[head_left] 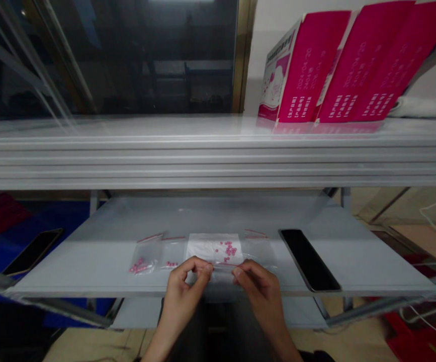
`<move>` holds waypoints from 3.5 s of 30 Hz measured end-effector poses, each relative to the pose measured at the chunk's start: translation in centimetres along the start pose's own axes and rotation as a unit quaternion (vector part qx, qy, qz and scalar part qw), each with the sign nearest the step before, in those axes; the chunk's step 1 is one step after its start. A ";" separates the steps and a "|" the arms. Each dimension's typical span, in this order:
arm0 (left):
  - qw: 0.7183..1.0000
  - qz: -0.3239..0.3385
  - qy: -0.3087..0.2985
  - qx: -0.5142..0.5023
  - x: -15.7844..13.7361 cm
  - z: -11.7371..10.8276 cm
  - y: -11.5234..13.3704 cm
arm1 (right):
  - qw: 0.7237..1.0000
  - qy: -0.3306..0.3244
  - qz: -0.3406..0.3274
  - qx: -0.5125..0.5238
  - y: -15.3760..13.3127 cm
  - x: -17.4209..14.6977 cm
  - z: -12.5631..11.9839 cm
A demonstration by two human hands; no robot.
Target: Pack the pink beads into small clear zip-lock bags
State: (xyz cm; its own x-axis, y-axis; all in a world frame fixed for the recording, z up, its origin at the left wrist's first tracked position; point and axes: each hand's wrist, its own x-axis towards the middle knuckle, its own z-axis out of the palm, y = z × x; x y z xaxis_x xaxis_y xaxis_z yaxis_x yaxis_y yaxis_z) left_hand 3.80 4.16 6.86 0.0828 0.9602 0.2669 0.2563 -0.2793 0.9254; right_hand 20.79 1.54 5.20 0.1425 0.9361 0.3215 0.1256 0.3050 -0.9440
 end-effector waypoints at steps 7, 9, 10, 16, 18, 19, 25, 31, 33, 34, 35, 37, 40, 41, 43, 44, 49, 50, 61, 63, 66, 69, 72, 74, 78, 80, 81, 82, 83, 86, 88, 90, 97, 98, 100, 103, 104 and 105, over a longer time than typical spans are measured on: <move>0.982 0.159 0.030 0.101 -0.4 -0.6 0.5 | 0.990 -0.084 -0.091 -0.064 -0.1 0.7 -1.9; 0.970 0.204 0.035 0.129 -0.5 -0.6 0.6 | 0.985 -0.071 -0.127 -0.092 -0.4 0.9 -2.2; 0.964 0.224 0.035 0.142 -0.6 -0.6 0.7 | 0.981 -0.064 -0.147 -0.111 -0.7 1.0 -2.1; 0.941 0.265 -0.008 0.211 -1.3 -0.2 1.1 | 0.966 -0.118 -0.181 -0.139 -2.6 1.3 -0.5; 0.938 0.263 -0.015 0.226 -1.5 -0.3 1.2 | 0.968 -0.113 -0.171 -0.142 -2.7 1.4 -0.1; 0.937 0.261 -0.015 0.231 -1.6 -0.3 1.2 | 0.969 -0.108 -0.170 -0.145 -2.6 1.4 0.1; 0.937 0.257 -0.007 0.238 -1.7 0.0 1.4 | 0.957 -0.075 -0.207 -0.191 -2.4 1.2 0.4; 0.934 0.260 0.007 0.244 -1.6 -0.2 1.6 | 0.956 -0.061 -0.206 -0.198 -2.5 1.2 0.1; 0.933 0.262 0.005 0.246 -1.7 -0.3 1.6 | 0.956 -0.057 -0.209 -0.197 -2.2 1.1 -0.1; 0.933 0.263 0.002 0.245 -1.7 -0.3 1.6 | 0.955 -0.050 -0.217 -0.197 -2.1 1.1 -0.2; 0.933 0.264 -0.001 0.244 -1.7 -0.3 1.6 | 0.953 -0.042 -0.226 -0.198 -2.0 1.0 -0.2; 0.934 0.266 -0.003 0.240 -1.7 -0.2 1.6 | 0.951 -0.026 -0.238 -0.197 -1.9 0.9 -0.3; 0.934 0.270 0.004 0.232 -1.7 0.0 1.6 | 0.963 -0.029 -0.204 -0.172 -2.0 0.7 -0.5; 0.934 0.272 0.005 0.230 -1.7 0.0 1.6 | 0.969 -0.036 -0.184 -0.158 -2.0 0.7 -0.6; 0.933 0.278 0.002 0.228 -1.6 0.2 1.6 | 0.979 -0.043 -0.145 -0.138 -2.1 0.6 -0.9; 0.933 0.280 0.002 0.227 -1.6 0.2 1.6 | 0.982 -0.040 -0.131 -0.133 -2.1 0.5 -1.1; 0.937 0.282 0.016 0.204 -1.6 0.7 1.4 | 0.988 -0.017 -0.103 -0.110 -1.9 0.1 -2.3; 0.937 0.286 0.012 0.199 -1.6 0.9 1.4 | 0.988 -0.006 -0.111 -0.109 -1.9 0.0 -2.5; 0.968 0.204 0.013 0.146 -1.3 1.6 0.3 | 0.992 0.019 -0.078 -0.097 -1.3 1.7 -4.3; 0.975 0.163 0.042 0.143 -1.3 0.9 -0.4 | 0.986 0.063 -0.063 -0.143 0.4 3.7 -5.6; 0.977 0.116 0.085 0.154 -1.5 -0.6 -1.7 | 0.961 0.117 -0.055 -0.246 3.4 6.8 -7.9; 0.973 0.096 0.114 0.176 -2.1 -2.5 -3.4 | 0.949 0.118 -0.064 -0.285 5.5 8.8 -8.9; 0.962 0.092 0.148 0.212 -2.8 -4.4 -5.2 | 0.937 0.132 -0.091 -0.310 5.6 8.6 -7.2; 0.948 0.110 0.156 0.255 -3.0 -5.4 -6.2 | 0.935 0.109 -0.120 -0.314 4.8 7.3 -4.0; 0.908 0.129 0.132 0.376 -2.4 -6.1 -7.3 | 0.922 -0.120 -0.191 -0.314 2.5 3.9 4.5; 0.894 0.119 0.124 0.414 -1.9 -5.9 -7.5 | 0.906 -0.196 -0.197 -0.320 1.8 2.7 8.0; 0.892 0.118 0.122 0.418 -1.7 -5.7 -7.7 | 0.897 -0.222 -0.200 -0.327 1.6 2.3 9.2; 0.894 0.120 0.122 0.414 -1.6 -5.6 -7.8 | 0.891 -0.238 -0.200 -0.331 1.6 2.1 10.0; 0.898 0.125 0.122 0.404 -1.6 -5.4 -8.0 | 0.889 -0.244 -0.199 -0.331 1.6 1.9 10.5; 0.905 0.141 0.131 0.380 -1.9 -5.1 -8.5 | 0.916 -0.224 -0.192 -0.273 1.7 1.6 10.3; 0.906 0.146 0.149 0.369 -2.5 -4.9 -8.6 | 0.948 -0.194 -0.173 -0.185 1.7 1.3 9.3; 0.908 0.161 0.187 0.339 -3.1 -4.9 -8.2 | 0.980 -0.148 -0.104 -0.088 1.5 0.9 8.0; 0.933 0.268 0.111 0.213 -5.3 -4.8 -5.4 | 0.959 -0.106 0.187 0.182 1.5 1.0 3.4; 0.934 0.279 0.084 0.206 -5.4 -4.8 -5.1 | 0.953 -0.120 0.203 0.189 1.7 1.2 2.9; 0.937 0.291 0.043 0.191 -5.6 -4.7 -4.6 | 0.946 -0.147 0.231 0.174 2.0 1.4 2.1; 0.953 0.266 0.006 0.142 -5.5 -4.8 -3.9 | 0.932 -0.181 0.264 0.168 2.2 1.2 1.0; 0.962 0.249 -0.002 0.116 -5.4 -4.8 -3.7 | 0.925 -0.196 0.274 0.177 2.2 0.9 0.6; 0.969 0.229 -0.009 0.090 -5.4 -4.9 -3.5 | 0.916 -0.215 0.282 0.187 2.2 0.7 0.3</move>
State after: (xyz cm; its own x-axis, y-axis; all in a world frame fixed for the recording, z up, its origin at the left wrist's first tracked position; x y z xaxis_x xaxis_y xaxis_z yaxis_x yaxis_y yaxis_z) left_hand -2.29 0.00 3.52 0.2441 0.7356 0.6319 0.3525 -0.6743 0.6488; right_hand 20.90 2.87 3.31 -0.3293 0.9208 -0.2090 -0.2060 -0.2861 -0.9358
